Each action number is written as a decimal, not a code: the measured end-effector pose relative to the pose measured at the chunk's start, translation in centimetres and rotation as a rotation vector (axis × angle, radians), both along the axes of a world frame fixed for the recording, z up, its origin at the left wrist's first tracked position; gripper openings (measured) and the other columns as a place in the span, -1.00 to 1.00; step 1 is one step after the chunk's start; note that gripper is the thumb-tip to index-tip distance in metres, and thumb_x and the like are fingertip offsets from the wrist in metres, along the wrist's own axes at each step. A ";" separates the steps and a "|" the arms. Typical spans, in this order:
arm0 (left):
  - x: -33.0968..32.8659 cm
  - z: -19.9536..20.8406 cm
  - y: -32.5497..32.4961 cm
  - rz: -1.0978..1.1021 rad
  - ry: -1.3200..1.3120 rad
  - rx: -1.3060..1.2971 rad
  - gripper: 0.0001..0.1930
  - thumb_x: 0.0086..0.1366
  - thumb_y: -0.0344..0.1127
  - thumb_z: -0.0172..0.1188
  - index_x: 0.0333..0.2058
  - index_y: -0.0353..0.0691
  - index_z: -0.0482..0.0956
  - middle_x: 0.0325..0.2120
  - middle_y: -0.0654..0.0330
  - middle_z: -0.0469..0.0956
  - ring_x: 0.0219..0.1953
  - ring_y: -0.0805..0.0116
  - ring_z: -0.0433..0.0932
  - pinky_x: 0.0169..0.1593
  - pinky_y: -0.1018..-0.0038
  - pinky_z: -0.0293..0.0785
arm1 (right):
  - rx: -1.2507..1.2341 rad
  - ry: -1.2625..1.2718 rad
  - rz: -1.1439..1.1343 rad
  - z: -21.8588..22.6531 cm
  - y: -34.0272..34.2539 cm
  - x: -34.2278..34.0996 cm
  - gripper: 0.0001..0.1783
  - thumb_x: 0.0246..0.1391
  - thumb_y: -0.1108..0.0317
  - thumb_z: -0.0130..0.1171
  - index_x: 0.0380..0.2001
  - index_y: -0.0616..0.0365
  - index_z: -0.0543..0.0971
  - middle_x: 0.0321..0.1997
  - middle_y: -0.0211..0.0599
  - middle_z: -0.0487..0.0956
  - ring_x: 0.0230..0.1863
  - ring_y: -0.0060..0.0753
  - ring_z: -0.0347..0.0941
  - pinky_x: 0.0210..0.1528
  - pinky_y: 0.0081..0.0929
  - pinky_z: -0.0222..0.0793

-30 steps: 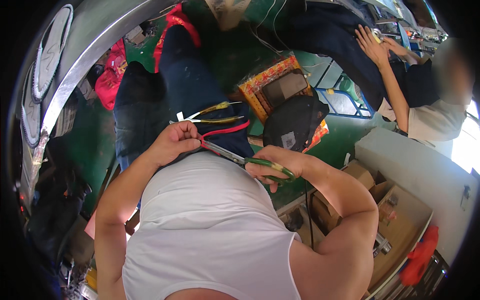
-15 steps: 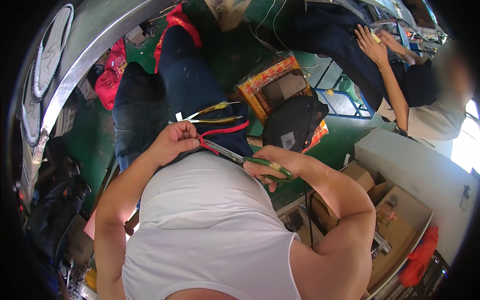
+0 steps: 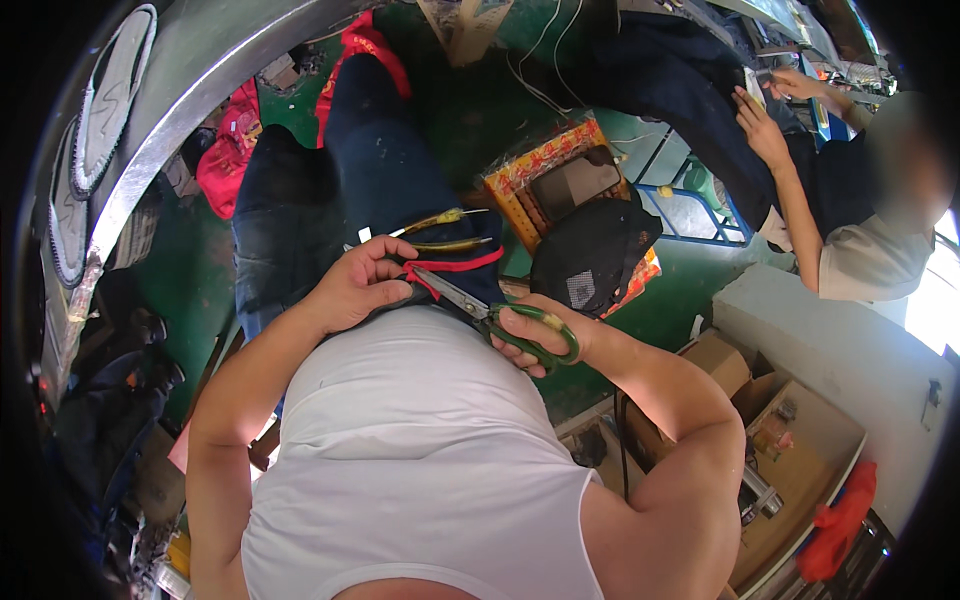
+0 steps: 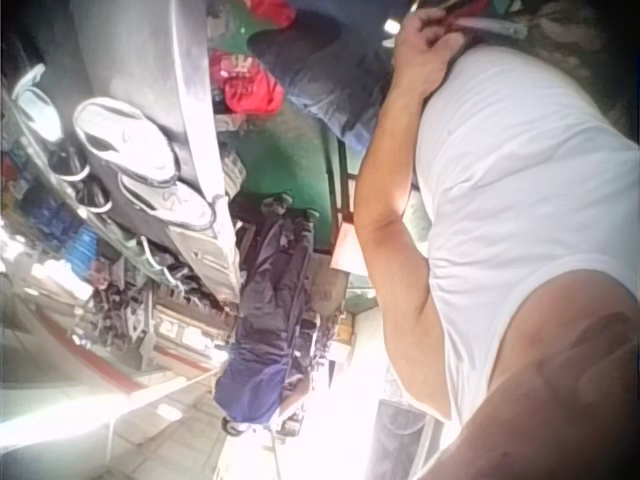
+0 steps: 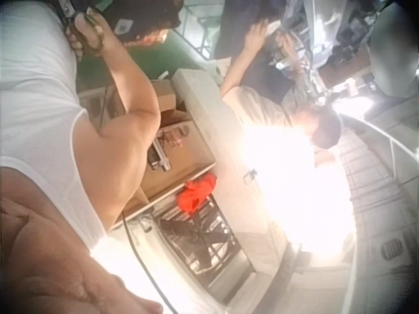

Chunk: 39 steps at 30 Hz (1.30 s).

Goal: Trimming excess material from shoe components and organizing items on a conveyor belt.

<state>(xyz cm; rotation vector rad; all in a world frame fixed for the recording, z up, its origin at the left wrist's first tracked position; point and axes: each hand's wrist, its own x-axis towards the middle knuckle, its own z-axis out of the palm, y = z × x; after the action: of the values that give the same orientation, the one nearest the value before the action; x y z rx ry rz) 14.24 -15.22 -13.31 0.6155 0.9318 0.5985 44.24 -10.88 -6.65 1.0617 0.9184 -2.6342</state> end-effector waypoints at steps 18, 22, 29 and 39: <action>0.0 -0.7 0.1 -0.034 -0.055 0.096 -0.70 0.26 -0.47 0.27 -0.03 -0.29 0.52 -0.23 0.29 0.56 -0.20 0.60 0.49 -0.08 0.60 0.46 | 0.785 -0.150 0.294 3.4 10.1 0.9 -0.57 0.11 0.09 0.34 -0.18 0.24 0.52 -0.33 -0.33 0.56 -0.29 -0.52 0.43 -0.17 -0.45 0.39; 0.5 2.0 0.8 -0.055 0.122 0.378 -0.78 0.25 -0.45 0.28 -0.13 -0.27 0.55 -0.28 0.30 0.55 -0.20 0.55 0.50 -0.07 0.56 0.45 | 1.145 -0.222 0.037 2.6 13.7 -0.8 -0.57 0.07 0.11 0.38 -0.22 0.26 0.53 -0.38 -0.32 0.54 -0.33 -0.57 0.42 -0.24 -0.51 0.39; 3.5 5.6 3.1 -0.172 -0.159 0.320 -0.68 0.26 -0.58 0.20 -0.04 -0.22 0.40 -0.26 0.25 0.54 -0.24 0.51 0.51 -0.11 0.52 0.47 | 1.801 -0.684 -0.213 3.5 27.8 -8.1 -0.54 0.04 0.02 0.31 -0.30 0.28 0.58 -0.31 0.06 0.64 -0.18 0.02 0.59 -0.10 -0.20 0.47; -2.2 13.6 7.0 0.322 -0.299 0.382 -0.84 0.27 -0.55 0.20 -0.21 -0.22 0.46 -0.39 0.19 0.61 -0.43 0.44 0.59 -0.32 0.54 0.52 | 2.309 -0.919 -0.003 2.8 36.3 -12.4 -0.51 0.13 0.09 0.20 -0.06 0.31 0.52 -0.10 0.12 0.60 -0.06 0.19 0.53 0.03 -0.07 0.45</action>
<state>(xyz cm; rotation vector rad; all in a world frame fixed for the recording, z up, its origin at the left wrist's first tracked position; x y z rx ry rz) 11.99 -8.23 0.28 0.6956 0.6399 1.1422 31.83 25.38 -3.84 1.7510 3.0100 0.3925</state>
